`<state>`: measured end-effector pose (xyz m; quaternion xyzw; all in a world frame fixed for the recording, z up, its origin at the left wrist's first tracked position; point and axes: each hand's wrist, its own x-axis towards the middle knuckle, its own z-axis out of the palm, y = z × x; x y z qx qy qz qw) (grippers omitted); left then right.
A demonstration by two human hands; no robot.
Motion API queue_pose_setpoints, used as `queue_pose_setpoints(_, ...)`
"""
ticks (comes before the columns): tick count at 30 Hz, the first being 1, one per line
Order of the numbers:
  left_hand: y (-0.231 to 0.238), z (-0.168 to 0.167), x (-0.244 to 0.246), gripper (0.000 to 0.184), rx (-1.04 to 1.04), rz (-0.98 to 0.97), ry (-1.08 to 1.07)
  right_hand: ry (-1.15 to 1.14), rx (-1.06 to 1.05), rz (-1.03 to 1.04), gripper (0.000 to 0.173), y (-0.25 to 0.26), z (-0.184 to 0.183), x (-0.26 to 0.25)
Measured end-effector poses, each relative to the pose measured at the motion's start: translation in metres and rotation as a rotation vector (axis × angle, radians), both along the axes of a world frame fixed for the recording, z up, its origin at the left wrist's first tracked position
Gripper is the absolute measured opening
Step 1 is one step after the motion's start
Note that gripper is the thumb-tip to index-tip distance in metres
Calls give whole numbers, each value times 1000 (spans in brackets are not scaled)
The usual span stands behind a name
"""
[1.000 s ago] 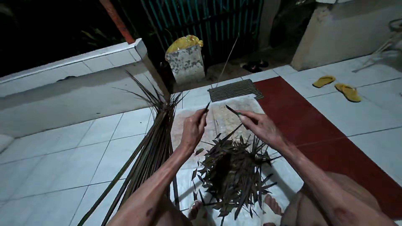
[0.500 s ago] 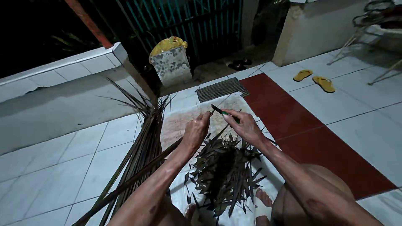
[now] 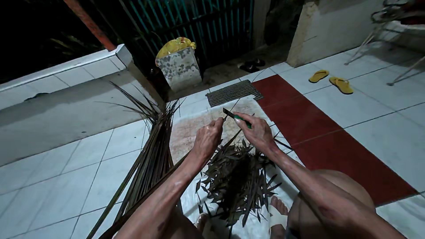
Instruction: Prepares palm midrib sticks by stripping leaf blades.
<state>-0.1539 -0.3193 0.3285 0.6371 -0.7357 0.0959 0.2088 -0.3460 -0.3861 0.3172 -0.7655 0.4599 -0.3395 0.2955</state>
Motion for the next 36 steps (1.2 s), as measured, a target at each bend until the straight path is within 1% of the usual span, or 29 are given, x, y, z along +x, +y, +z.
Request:
queue_pose_setpoints(3, 6, 6, -1, 23, 64, 21, -20, -1, -19, -35, 35, -2, -1, 1)
queue_pose_setpoints(6, 11, 7, -2, 23, 86, 19, -31, -52, -15, -43, 36, -11, 1, -2)
queue_pose_setpoints(11, 17, 11, -1, 22, 80, 43, -32, -94, -6, 109, 35, -6, -2, -2)
queue_pose_setpoints(13, 19, 11, 0, 22, 79, 44, -36, -86, -11, 132, 35, -3, -6, 1)
queue_pose_setpoints(17, 20, 10, 1, 23, 78, 2, 42, -91, -27, 117, 35, -8, -5, -2)
queue_pose_setpoints(23, 21, 9, 8, 26, 81, -60, 148, -88, -53, 147, 34, -5, -6, -4)
queue_pose_setpoints(27, 22, 10, 6, 27, 77, -53, 100, -96, -36, 103, 35, -9, 0, -9)
queue_pose_setpoints(30, 23, 11, 3, 27, 41, -44, 63, -138, -27, 147, 35, -9, 1, -10)
queue_pose_setpoints(33, 23, 13, 0, 27, 21, -9, 0, -132, -46, 206, 35, -6, -3, -7)
queue_pose_setpoints(36, 24, 14, -4, 26, 24, 21, -57, -129, -47, 167, 34, -6, -4, -7)
